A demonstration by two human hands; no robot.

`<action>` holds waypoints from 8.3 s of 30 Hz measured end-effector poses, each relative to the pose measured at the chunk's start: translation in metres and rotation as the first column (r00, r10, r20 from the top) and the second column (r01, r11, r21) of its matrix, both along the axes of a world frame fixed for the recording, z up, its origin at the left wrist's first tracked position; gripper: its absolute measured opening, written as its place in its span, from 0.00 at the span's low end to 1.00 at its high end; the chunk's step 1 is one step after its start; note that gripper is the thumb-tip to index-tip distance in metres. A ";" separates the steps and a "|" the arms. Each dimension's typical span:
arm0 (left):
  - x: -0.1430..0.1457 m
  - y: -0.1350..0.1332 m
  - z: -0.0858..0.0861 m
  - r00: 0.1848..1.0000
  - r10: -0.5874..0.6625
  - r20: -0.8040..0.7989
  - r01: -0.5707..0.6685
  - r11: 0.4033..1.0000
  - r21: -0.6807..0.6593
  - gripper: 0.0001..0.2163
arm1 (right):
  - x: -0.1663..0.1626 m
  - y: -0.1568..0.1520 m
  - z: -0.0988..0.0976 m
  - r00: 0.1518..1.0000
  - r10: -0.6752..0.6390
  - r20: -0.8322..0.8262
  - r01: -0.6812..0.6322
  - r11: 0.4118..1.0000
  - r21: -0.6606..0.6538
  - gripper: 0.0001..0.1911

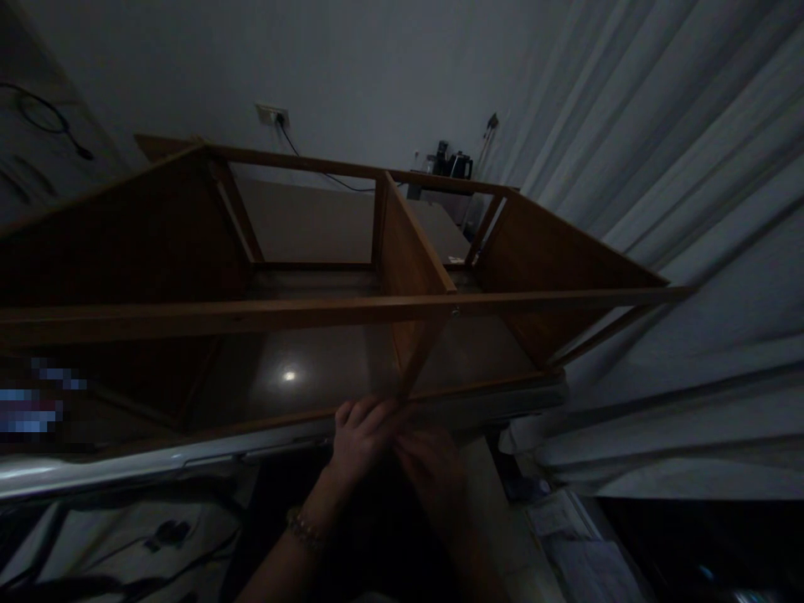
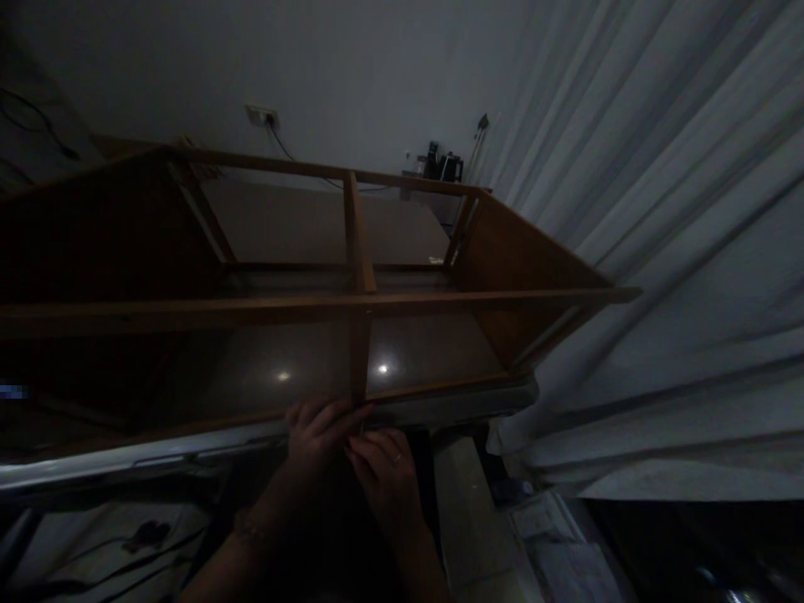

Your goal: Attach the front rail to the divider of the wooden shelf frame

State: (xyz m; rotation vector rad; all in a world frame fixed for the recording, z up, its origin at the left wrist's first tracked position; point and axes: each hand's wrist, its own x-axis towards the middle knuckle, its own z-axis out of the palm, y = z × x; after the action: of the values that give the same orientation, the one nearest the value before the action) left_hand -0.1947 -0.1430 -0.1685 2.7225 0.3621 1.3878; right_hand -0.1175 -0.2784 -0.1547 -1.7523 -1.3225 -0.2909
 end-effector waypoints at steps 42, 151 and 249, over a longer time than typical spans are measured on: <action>0.002 -0.001 0.004 1.000 0.024 0.008 -0.023 1.000 -0.013 0.11 | 0.014 -0.007 0.015 0.998 -0.061 0.032 0.062 0.997 -0.037 0.07; 0.011 -0.005 0.001 0.970 0.242 -0.021 -0.243 0.968 -0.057 0.11 | 0.050 0.045 0.191 0.685 -0.658 0.311 0.552 0.748 0.369 0.19; -0.010 0.005 0.067 0.709 -0.082 -0.700 -0.309 0.857 -0.413 0.14 | 0.108 0.068 0.070 0.911 0.403 -0.087 -0.346 0.634 -0.691 0.12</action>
State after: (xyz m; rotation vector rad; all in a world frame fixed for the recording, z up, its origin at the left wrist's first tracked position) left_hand -0.2043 -0.1381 -0.1012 2.6433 0.8172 0.1104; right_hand -0.0093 -0.2105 -0.0850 -1.9934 -1.9906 0.4603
